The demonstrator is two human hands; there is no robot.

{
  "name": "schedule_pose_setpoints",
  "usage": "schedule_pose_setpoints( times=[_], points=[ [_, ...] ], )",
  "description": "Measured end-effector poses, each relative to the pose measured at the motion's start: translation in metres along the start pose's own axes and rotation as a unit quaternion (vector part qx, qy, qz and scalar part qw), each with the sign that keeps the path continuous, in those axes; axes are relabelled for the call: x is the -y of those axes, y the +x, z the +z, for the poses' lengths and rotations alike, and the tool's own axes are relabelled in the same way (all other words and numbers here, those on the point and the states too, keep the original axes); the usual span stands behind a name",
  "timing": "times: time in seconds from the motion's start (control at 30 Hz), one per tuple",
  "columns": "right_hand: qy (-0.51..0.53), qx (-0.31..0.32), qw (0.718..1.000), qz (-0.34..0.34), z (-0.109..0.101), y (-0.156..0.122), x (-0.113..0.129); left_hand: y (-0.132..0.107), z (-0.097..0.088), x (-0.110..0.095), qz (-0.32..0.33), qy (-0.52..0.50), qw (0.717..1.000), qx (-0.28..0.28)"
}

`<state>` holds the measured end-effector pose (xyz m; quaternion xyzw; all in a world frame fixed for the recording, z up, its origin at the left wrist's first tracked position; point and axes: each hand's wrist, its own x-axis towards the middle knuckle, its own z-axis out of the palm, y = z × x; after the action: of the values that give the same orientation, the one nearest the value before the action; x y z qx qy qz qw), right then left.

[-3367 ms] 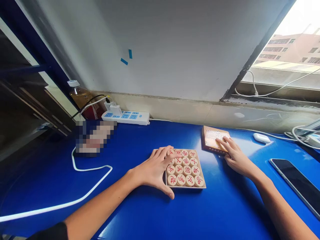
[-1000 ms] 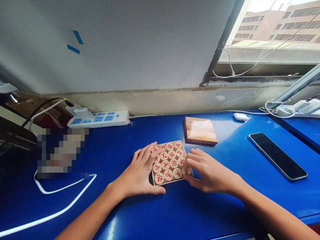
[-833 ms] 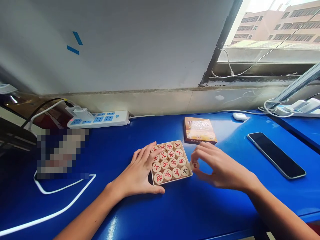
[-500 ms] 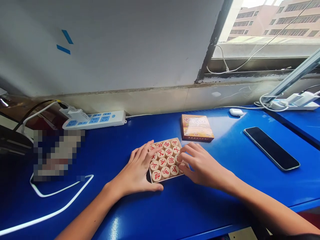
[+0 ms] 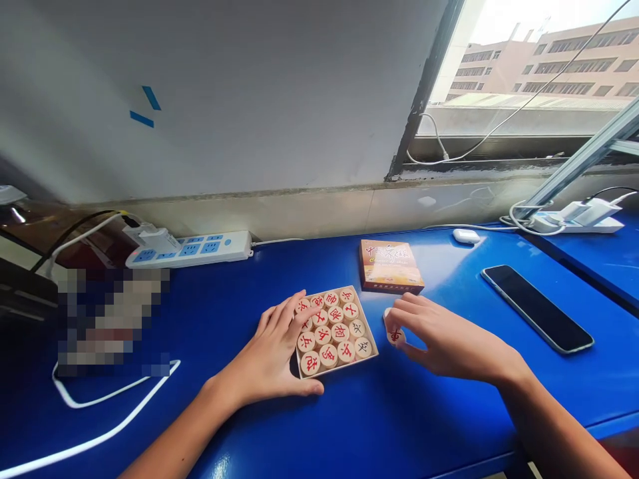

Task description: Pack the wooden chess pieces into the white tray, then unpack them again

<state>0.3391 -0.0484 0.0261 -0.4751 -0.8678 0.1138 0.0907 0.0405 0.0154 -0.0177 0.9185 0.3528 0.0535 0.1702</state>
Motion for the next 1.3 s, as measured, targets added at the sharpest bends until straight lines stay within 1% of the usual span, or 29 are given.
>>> schedule_pose_setpoints(
  times=[0.07,0.13,0.27,0.37,0.43,0.53,0.63,0.7,0.77,0.83,0.9,0.93,1.0,1.07,1.13,1.23,1.3],
  points=[
    [-0.010,0.012,1.000,0.009,0.003,0.001,-0.004,0.000,0.000,0.000,-0.005,0.005,1.000,0.006],
    [-0.010,0.010,1.000,0.014,0.005,0.004,-0.007,0.001,-0.001,0.000,-0.009,0.010,1.000,0.012],
    [0.011,-0.041,0.999,-0.003,0.003,0.010,-0.006,0.002,-0.002,0.000,-0.009,0.021,1.000,0.021],
    [0.005,-0.112,0.994,0.002,0.008,0.015,0.006,0.001,-0.001,-0.001,-0.005,0.024,1.000,0.013],
    [0.000,-0.145,0.989,0.005,0.019,0.021,0.019,0.001,0.000,-0.002,-0.004,0.030,1.000,0.003],
    [0.003,-0.144,0.990,-0.005,0.039,0.030,0.039,0.001,0.003,-0.003,-0.009,0.043,0.999,-0.005],
    [0.003,-0.158,0.987,-0.027,0.052,0.035,0.048,0.002,0.003,-0.005,-0.020,0.057,0.998,-0.001],
    [-0.002,-0.187,0.981,-0.051,0.052,0.035,0.047,0.001,-0.002,-0.005,-0.026,0.063,0.998,0.015],
    [-0.005,-0.233,0.970,-0.060,0.047,0.033,0.039,-0.001,-0.010,-0.005,-0.035,0.069,0.996,0.048],
    [0.001,-0.283,0.958,-0.048,0.040,0.031,0.026,-0.005,-0.018,-0.006,-0.058,0.075,0.992,0.088],
    [0.009,-0.314,0.949,-0.029,0.034,0.031,0.010,-0.009,-0.025,-0.007,-0.084,0.078,0.987,0.114],
    [0.009,-0.314,0.949,-0.018,0.033,0.032,0.002,-0.010,-0.027,-0.008,-0.095,0.080,0.985,0.121],
    [-0.005,-0.288,0.958,0.006,0.033,0.034,-0.008,-0.012,-0.028,-0.011,-0.109,0.088,0.982,0.127],
    [-0.026,-0.260,0.965,0.019,0.037,0.035,-0.008,-0.011,-0.027,-0.015,-0.114,0.098,0.981,0.126],
    [-0.032,-0.256,0.966,0.007,0.042,0.035,0.003,-0.010,-0.025,-0.019,-0.113,0.108,0.981,0.118],
    [-0.023,-0.250,0.967,-0.039,0.053,0.036,0.023,-0.009,-0.022,-0.025,-0.104,0.121,0.983,0.096],
    [-0.025,-0.239,0.969,-0.061,0.059,0.039,0.029,-0.009,-0.020,-0.027,-0.096,0.126,0.984,0.085]
  ],
)
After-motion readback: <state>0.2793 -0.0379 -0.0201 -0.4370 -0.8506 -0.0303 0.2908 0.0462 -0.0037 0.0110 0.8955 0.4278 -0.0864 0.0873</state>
